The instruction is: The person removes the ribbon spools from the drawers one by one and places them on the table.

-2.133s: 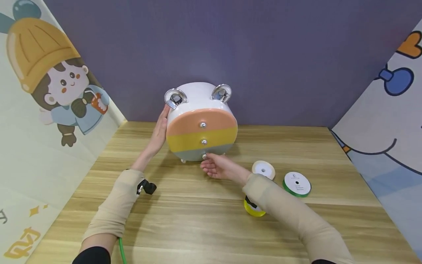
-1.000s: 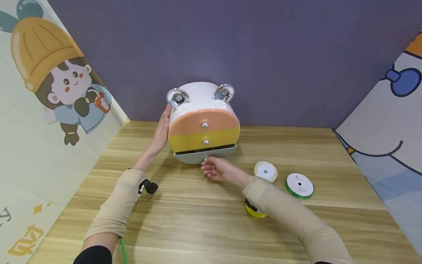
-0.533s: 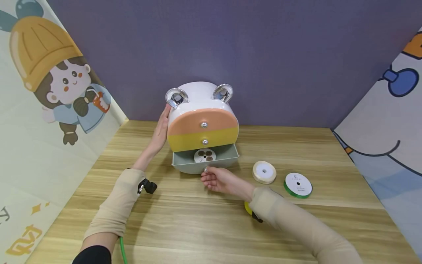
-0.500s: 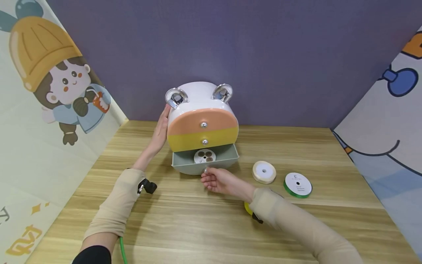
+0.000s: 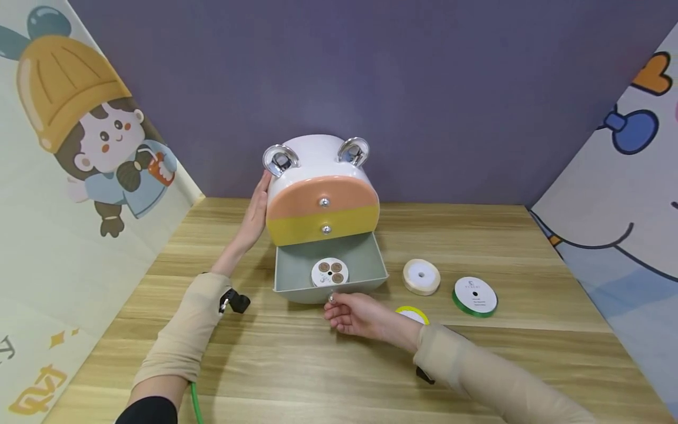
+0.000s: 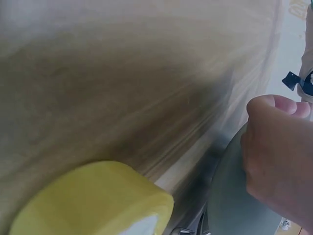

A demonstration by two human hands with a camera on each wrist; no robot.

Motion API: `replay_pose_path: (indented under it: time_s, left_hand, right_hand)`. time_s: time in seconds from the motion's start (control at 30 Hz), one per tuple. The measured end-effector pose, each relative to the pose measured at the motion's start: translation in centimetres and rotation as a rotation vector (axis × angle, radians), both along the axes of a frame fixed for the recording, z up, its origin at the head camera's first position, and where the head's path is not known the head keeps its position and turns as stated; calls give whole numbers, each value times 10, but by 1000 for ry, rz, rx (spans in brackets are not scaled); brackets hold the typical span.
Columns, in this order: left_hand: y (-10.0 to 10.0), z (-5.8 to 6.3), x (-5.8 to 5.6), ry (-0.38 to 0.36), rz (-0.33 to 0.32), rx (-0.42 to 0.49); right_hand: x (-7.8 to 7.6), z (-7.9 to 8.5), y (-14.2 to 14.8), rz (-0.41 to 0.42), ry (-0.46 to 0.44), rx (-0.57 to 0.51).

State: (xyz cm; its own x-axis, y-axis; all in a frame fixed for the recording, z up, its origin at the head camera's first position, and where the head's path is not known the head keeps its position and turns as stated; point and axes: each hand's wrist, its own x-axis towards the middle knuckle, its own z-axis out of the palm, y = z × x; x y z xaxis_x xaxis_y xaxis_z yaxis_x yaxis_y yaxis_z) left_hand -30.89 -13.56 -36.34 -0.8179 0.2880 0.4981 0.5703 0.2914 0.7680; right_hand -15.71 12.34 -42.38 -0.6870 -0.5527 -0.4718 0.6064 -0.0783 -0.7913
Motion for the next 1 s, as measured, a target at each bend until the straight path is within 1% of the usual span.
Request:
replay_pose_path:
  time_s: [0.13,0.2,0.27,0.33,0.37,0.43,0.47,0.53,0.6,0.67,0.73,0.77,0.83,0.9,1.0]
  left_hand:
    - [-2,-1,0,-7,1,-2]
    - [-2,-1,0,-9,0,-10]
    - [-3,-1,0,-10,-1,-14]
    - [-3,0,0,-11,-3,-16]
    - [-3,0,0,-11,-4,-15]
    - [-3,1,1,-10,-5,-16]
    - [-3,1,1,-9,-5,-17]
    - [-3,2,1,-5,-4,-20]
    - [-3,3,1,-1,-3,-22]
    - [-3,4,1,0,-1,-20]
    - [-4,4,0,-1,-3,-20]
    - [-4,3,-1,-5,-3,-19]
    - [-5,2,-2,-15,-5,-19]
    - [-5,0,-3,-24,-7,-20]
    - [-4,-2,-3,-39,-13,-12]
  right_hand:
    - [4,-3,0,-2,12,-7]
    - [5,-4,0,-7,11,6]
    - [6,-4,1,8,7,36]
    - [7,-3,4,55,20,72]
    - [7,-1,7,96,35,89]
    - [6,7,14,206,94,116]
    - [4,13,18,266,137,120]
    - [-2,30,26,378,264,139]
    - [-10,51,33,449,422,170]
    - [-20,72,37,464,579,220]
    - [-30,89,38,441,717,292]
    - [-36,94,38,429,771,321]
    - [-48,99,37,418,864,385]
    - [-58,98,34,435,939,459]
    - [-70,86,32,521,1079,635]
